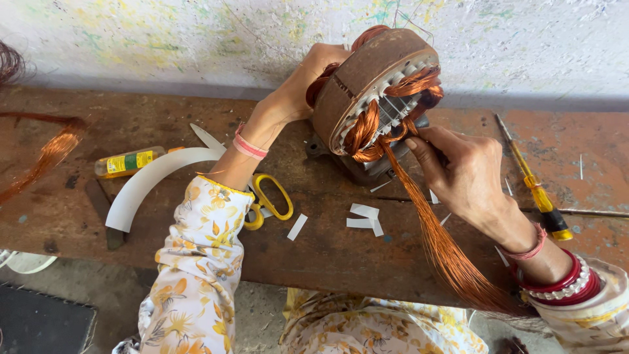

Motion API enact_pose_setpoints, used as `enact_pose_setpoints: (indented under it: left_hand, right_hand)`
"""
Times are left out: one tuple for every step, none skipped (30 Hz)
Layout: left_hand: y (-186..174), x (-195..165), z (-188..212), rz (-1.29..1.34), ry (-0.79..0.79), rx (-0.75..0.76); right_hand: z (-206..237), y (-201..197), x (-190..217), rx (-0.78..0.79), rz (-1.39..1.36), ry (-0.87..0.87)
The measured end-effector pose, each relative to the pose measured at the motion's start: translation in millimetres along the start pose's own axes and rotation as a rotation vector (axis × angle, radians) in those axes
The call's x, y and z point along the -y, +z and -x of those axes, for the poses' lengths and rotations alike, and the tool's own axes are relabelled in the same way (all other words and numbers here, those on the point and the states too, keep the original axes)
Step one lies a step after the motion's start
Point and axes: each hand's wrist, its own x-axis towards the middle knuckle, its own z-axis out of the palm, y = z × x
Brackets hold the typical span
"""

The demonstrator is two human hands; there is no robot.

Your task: The person winds copper wire into the slots of a motor stator, using a flat white insulating strip to separate layers. The person holds the stator with one hand and guides the wire with the other, repeatedly inserting the wire and adjusting its position.

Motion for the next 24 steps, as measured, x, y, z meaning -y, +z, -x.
enact_pose_setpoints:
  left_hand:
    - [0,2,0,0.007,0.018,0.007]
    - [0,5,1,0.013,0.036,0.015]
    - [2,8,1,0.034,-0.022,-0.003]
    - [4,11,2,0.055,-0.081,-0.019]
    - [6,14,2,0.076,-0.141,-0.034]
    - [7,17,4,0.146,-0.094,-0.036]
    - [9,20,5,0.217,-0.048,-0.037]
    - [10,23,6,0.287,-0.001,-0.036]
    - [12,27,6,0.323,-0.003,-0.053]
    - [16,30,7,0.359,-0.007,-0.07]
    - [19,33,7,0.395,-0.013,-0.087]
    - [22,37,8,0.436,-0.028,-0.116]
    - [26,39,9,0.476,-0.044,-0.146]
    - [28,42,9,0.514,-0.058,-0.173]
    - [29,43,11,0.504,-0.041,-0.165]
    - [30,44,13,0.496,-0.022,-0.158]
    - [31,45,15,0.487,-0.003,-0.152]
    - [32,45,17,0.6,-0.176,-0.228]
    - [33,44,21,0.708,-0.349,-0.309]
    - [34,44,24,0.812,-0.523,-0.393]
    - [33,45,26,0.842,-0.535,-0.416]
    - [30,47,28,0.874,-0.548,-0.437]
    - [27,49,30,0.908,-0.563,-0.459]
    - [22,51,32,0.903,-0.57,-0.465]
  right_hand:
    - [0,0,0,-0.002,-0.001,-0.002]
    - [0,0,0,-0.005,-0.002,-0.003]
    - [0,0,1,-0.004,-0.007,0.001]
    - [0,0,1,-0.001,-0.012,0.006]
    - [0,-1,1,0.0,-0.018,0.01]
    - [0,-1,1,-0.005,-0.018,-0.001]
    - [0,-1,1,-0.01,-0.018,-0.012]
    - [0,-2,1,-0.017,-0.017,-0.023]
    - [0,-2,1,-0.022,-0.015,-0.028]
    - [0,-2,0,-0.027,-0.013,-0.032]
    - [0,-2,0,-0.031,-0.013,-0.036]
    - [1,-2,-1,-0.025,-0.007,-0.035]
    - [1,-2,-1,-0.019,-0.001,-0.034]
    - [1,-1,-2,-0.016,0.004,-0.034]
    - [1,-1,-3,-0.024,-0.007,-0.048]
    - [1,0,-4,-0.03,-0.015,-0.062]
    - [1,0,-5,-0.037,-0.024,-0.076]
    - [2,1,-5,-0.036,-0.019,-0.066]
    - [2,2,-6,-0.035,-0.015,-0.058]
    - [2,2,-6,-0.033,-0.009,-0.05]
    - [2,3,-7,-0.038,-0.012,-0.059]
    - [2,3,-7,-0.043,-0.014,-0.067]
    - [3,4,-8,-0.047,-0.016,-0.073]
    - [3,4,-8,-0.043,-0.021,-0.07]
